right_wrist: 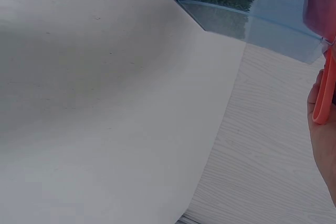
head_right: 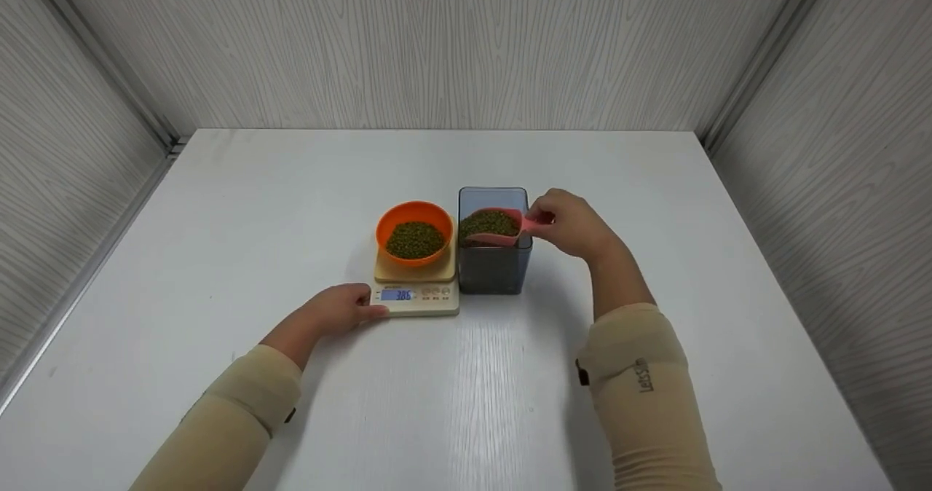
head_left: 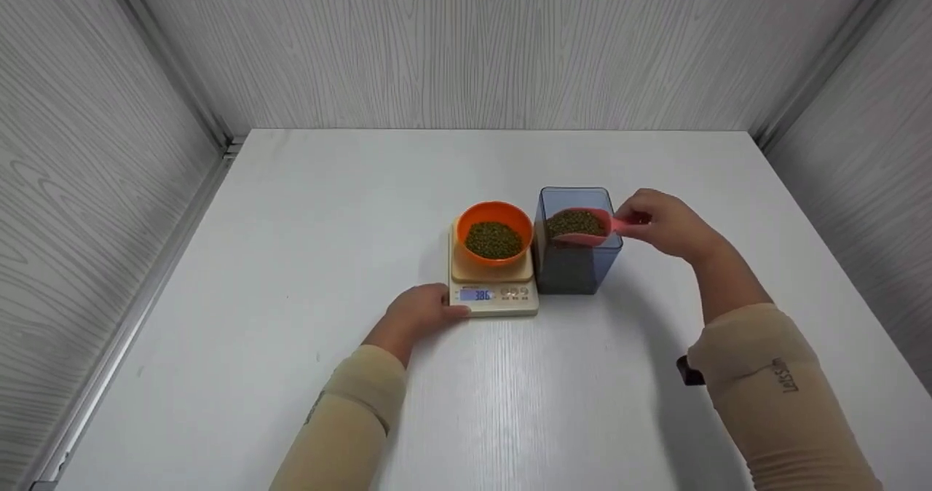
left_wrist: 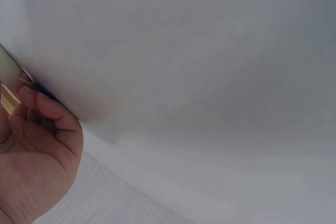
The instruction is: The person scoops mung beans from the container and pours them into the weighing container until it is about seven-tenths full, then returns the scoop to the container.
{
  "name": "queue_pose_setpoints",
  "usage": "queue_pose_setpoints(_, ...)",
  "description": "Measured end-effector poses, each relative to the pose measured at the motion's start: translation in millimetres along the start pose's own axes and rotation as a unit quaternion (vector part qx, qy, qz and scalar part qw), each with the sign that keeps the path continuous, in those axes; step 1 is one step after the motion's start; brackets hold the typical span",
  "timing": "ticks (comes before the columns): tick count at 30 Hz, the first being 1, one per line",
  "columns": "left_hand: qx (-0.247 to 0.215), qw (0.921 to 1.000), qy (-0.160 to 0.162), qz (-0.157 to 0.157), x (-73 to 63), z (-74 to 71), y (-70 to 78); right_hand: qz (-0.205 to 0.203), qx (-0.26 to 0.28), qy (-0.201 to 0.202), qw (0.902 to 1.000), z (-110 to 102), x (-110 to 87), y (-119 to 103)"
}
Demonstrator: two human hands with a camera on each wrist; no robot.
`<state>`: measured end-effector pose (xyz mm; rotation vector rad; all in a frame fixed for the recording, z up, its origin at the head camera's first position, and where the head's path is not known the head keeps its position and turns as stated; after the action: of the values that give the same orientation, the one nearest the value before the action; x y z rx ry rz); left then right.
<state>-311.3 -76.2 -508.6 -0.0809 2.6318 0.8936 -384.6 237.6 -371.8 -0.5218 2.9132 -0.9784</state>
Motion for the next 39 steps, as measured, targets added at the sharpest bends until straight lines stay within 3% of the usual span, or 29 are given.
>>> queue_pose_setpoints(8, 0.032, 0.9994, -0.006, 0.008, 1.5, 1.1, 1.6, 0.016, 0.044, 0.028, 0.9985, -3.6, -6.0, 6.8)
queue_pose_setpoints(14, 0.028, 0.9996, -0.006, 0.002, 2.2, 0.6, -0.5, 0.044, 0.077, 0.037, 0.9954, -2.7, -9.1, 15.8)
queue_pose_setpoints(19, 0.022, 0.9997, -0.008, -0.002, 1.4, 0.4, -0.8, 0.039, 0.103, 0.048, 0.9927, -1.4, -11.3, 20.3)
queue_pose_setpoints(31, 0.010, 0.9999, -0.008, -0.001, 0.8, 0.9, 0.0, 0.052, 0.097, 0.063, 0.9919, -3.0, -13.0, 24.3)
queue_pose_setpoints(39, 0.031, 0.9995, -0.005, 0.010, 2.9, 1.4, 0.9, 0.025, 0.097, 0.086, 0.9912, -12.0, -11.2, 12.9)
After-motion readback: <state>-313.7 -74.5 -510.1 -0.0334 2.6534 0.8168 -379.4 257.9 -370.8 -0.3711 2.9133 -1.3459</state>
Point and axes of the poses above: each hand's wrist, its own x-axis towards the middle knuckle, its own z-axis out of the palm, y = z × x, the point moved 9 cm from there along x, towards the middle knuckle, and after that the axes turned 5 degrees about y, right-handed, at the moved point
